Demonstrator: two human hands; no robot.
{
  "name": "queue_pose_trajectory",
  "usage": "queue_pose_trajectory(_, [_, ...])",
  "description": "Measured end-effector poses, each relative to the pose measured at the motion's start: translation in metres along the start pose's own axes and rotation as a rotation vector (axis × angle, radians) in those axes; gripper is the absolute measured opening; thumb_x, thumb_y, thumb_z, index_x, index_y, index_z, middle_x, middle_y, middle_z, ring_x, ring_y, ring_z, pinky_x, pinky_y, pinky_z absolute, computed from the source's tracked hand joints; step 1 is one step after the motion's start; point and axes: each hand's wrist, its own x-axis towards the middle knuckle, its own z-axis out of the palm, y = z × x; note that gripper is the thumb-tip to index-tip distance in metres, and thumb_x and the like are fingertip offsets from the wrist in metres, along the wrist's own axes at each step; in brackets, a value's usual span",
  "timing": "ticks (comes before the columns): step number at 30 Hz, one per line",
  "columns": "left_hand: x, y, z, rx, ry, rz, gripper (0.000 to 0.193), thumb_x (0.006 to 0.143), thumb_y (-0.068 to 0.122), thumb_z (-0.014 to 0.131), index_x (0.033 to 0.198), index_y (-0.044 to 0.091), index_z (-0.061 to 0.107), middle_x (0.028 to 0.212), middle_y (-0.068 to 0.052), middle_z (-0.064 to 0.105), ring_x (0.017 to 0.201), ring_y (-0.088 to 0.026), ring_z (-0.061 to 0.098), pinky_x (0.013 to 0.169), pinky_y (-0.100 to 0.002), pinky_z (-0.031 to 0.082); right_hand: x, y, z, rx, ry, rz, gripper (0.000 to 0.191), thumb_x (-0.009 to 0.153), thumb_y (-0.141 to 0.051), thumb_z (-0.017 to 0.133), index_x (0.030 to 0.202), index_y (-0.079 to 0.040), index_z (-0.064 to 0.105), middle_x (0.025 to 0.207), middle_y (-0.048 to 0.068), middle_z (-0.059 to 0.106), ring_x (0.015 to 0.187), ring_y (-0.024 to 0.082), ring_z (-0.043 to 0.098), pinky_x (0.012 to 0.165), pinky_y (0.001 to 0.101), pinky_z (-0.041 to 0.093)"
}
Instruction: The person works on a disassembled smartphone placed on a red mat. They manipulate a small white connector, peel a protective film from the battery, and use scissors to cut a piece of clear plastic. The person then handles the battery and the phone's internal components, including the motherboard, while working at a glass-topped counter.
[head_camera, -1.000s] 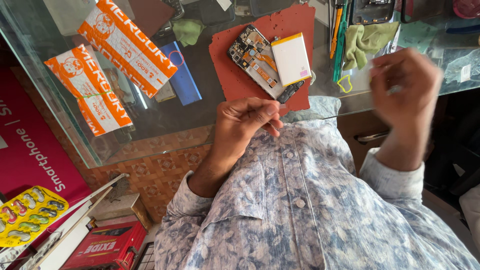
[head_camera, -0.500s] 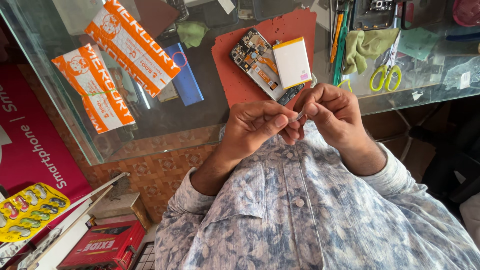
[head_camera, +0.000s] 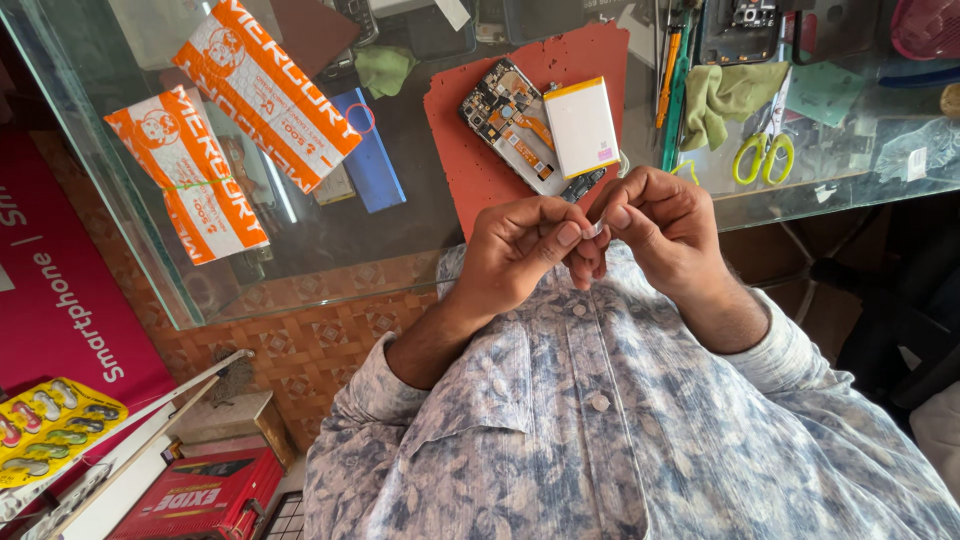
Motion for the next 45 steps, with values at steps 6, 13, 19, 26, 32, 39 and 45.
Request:
queue_pose_trajectory(6, [0.002, -0.014, 0.002, 0.356, 0.113, 0.163, 0.014, 0.109, 0.01, 0.057, 0.104, -0.004, 0.06, 0.093, -0.008, 0.068, 0.077, -0.01, 0.068, 0.071, -0.026, 0.06, 0.001, 0.001, -0.007, -0.101, 0.018, -0.009, 0.012, 0.105, -0.004, 0.063, 0.106, 0.007, 0.059, 0.096, 0.015, 0.071, 0.082, 0.017, 0.073, 0.069, 0.0318, 0.063])
queue_pose_trajectory(13, [0.001, -0.035, 0.008, 0.377, 0.196, 0.158, 0.012, 0.108, 0.007, 0.061, 0.102, -0.004, 0.063, 0.088, -0.006, 0.068, 0.076, -0.01, 0.068, 0.069, -0.025, 0.06, 0.001, 0.003, -0.023, -0.218, -0.105, 0.096, 0.013, 0.104, -0.004, 0.065, 0.107, 0.009, 0.062, 0.095, 0.013, 0.069, 0.083, 0.015, 0.071, 0.068, 0.0279, 0.06])
queue_pose_trajectory(19, [-0.001, -0.045, 0.014, 0.292, 0.216, 0.167, 0.009, 0.105, 0.004, 0.064, 0.106, -0.004, 0.063, 0.092, -0.008, 0.069, 0.078, -0.011, 0.07, 0.07, -0.026, 0.061, -0.003, -0.003, -0.031, -0.178, -0.094, 0.201, 0.013, 0.106, -0.005, 0.064, 0.108, 0.008, 0.062, 0.09, 0.013, 0.07, 0.077, 0.014, 0.069, 0.066, 0.0265, 0.058])
queue_pose_trajectory(26, [-0.002, -0.031, 0.016, 0.372, 0.187, 0.316, 0.01, 0.107, 0.005, 0.063, 0.11, -0.004, 0.063, 0.105, -0.013, 0.068, 0.094, -0.016, 0.073, 0.082, -0.031, 0.067, -0.001, -0.02, -0.014, -0.268, -0.072, -0.166, 0.009, 0.102, 0.002, 0.069, 0.107, 0.007, 0.062, 0.103, 0.015, 0.069, 0.09, 0.018, 0.074, 0.075, 0.0299, 0.064])
queue_pose_trajectory(32, [0.004, -0.008, 0.007, 0.074, 0.053, -0.006, 0.021, 0.104, 0.008, 0.069, 0.116, -0.009, 0.07, 0.097, -0.017, 0.076, 0.086, -0.02, 0.077, 0.076, -0.033, 0.067, 0.01, -0.045, -0.011, -0.61, -0.266, -0.324, 0.011, 0.089, 0.006, 0.08, 0.097, 0.003, 0.073, 0.095, 0.01, 0.067, 0.081, 0.017, 0.068, 0.073, 0.0275, 0.056])
queue_pose_trajectory(39, [0.005, 0.008, 0.009, 0.13, 0.063, 0.074, 0.014, 0.102, 0.003, 0.071, 0.111, -0.007, 0.074, 0.094, -0.015, 0.076, 0.082, -0.02, 0.077, 0.072, -0.033, 0.067, 0.017, -0.047, 0.002, -0.585, -0.105, -0.307, 0.015, 0.088, 0.007, 0.08, 0.1, 0.005, 0.073, 0.098, 0.012, 0.069, 0.085, 0.016, 0.072, 0.067, 0.026, 0.061])
queue_pose_trajectory(45, [0.005, 0.011, 0.016, 0.058, 0.098, -0.004, 0.018, 0.104, 0.003, 0.068, 0.117, -0.009, 0.072, 0.097, -0.018, 0.076, 0.085, -0.022, 0.077, 0.076, -0.035, 0.068, 0.012, -0.046, 0.009, -0.7, -0.001, -0.507, 0.02, 0.09, 0.005, 0.084, 0.105, 0.005, 0.072, 0.102, 0.015, 0.07, 0.09, 0.018, 0.072, 0.07, 0.0256, 0.064])
